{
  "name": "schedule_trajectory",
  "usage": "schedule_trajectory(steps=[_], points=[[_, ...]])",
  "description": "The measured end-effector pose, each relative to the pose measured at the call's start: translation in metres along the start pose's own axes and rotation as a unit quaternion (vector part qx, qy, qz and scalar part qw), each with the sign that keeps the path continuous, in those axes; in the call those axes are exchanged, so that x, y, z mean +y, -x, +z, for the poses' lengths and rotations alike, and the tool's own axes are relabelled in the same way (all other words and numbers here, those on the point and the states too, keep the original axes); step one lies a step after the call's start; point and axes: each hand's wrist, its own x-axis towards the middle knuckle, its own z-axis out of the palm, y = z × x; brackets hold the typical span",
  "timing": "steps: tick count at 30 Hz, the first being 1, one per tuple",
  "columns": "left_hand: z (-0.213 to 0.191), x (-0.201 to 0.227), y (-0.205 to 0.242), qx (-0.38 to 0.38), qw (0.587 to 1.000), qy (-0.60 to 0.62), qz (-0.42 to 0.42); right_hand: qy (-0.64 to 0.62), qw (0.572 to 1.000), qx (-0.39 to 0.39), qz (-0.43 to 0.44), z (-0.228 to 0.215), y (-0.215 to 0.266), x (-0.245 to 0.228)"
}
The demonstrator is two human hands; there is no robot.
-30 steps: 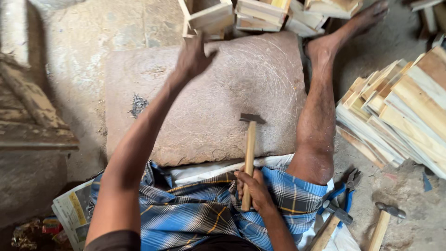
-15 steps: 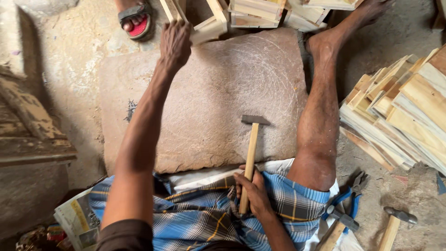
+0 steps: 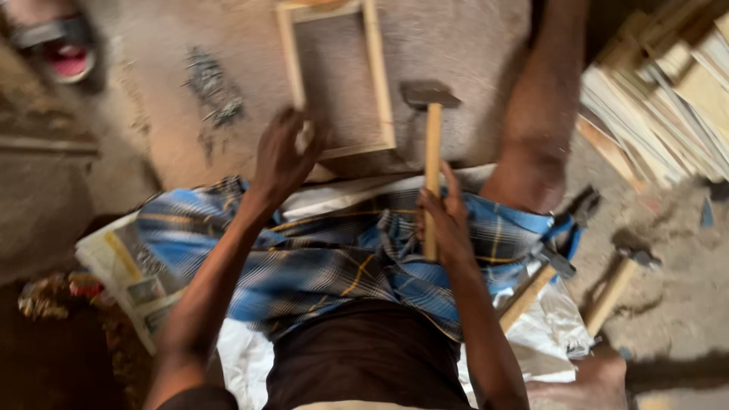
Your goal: The person assembles small wooden boxes by nailing wooden planks together using a hammer. They sit on the floor, pick up nails, position the planks, and hammer them into place to form box structures.
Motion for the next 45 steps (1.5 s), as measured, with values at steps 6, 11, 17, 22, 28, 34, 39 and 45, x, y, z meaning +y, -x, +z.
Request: schedule_trajectory(steps=[6,11,17,22,28,34,39,45], points=[[0.055,-0.072,-0.097,0.141,0.975,-0.086,-0.148,0.048,0.999,-0.008,0.008,0.007,0.025,-0.002],[0.086,-0.096,-0.111,0.175,0.964,0.165,-0.111,0.044,0.999,-0.028,0.008,0.005,0.035,0.011],[0.055,-0.056,-0.099,0.208,0.948,0.234,0.05,0.034,0.999,-0.032,0.003,0.01,0.028,0.018],[0.018,-0.016,-0.096,0.239,0.934,0.23,0.136,0.024,0.999,-0.029,0.021,0.015,0.028,0.01],[-0.009,0.018,-0.098,0.22,0.944,0.161,0.183,0.033,0.999,-0.023,0.035,0.013,0.036,0.0],[-0.002,0.048,-0.123,0.043,0.921,-0.232,0.31,0.134,0.99,0.026,-0.042,0.011,0.049,-0.009],[0.026,0.055,-0.141,-0.08,0.97,-0.188,0.13,0.29,0.939,0.105,-0.153,0.001,0.067,-0.047],[0.045,0.053,-0.146,0.062,0.957,-0.245,0.14,0.337,0.771,0.104,-0.531,-0.023,0.04,-0.103]])
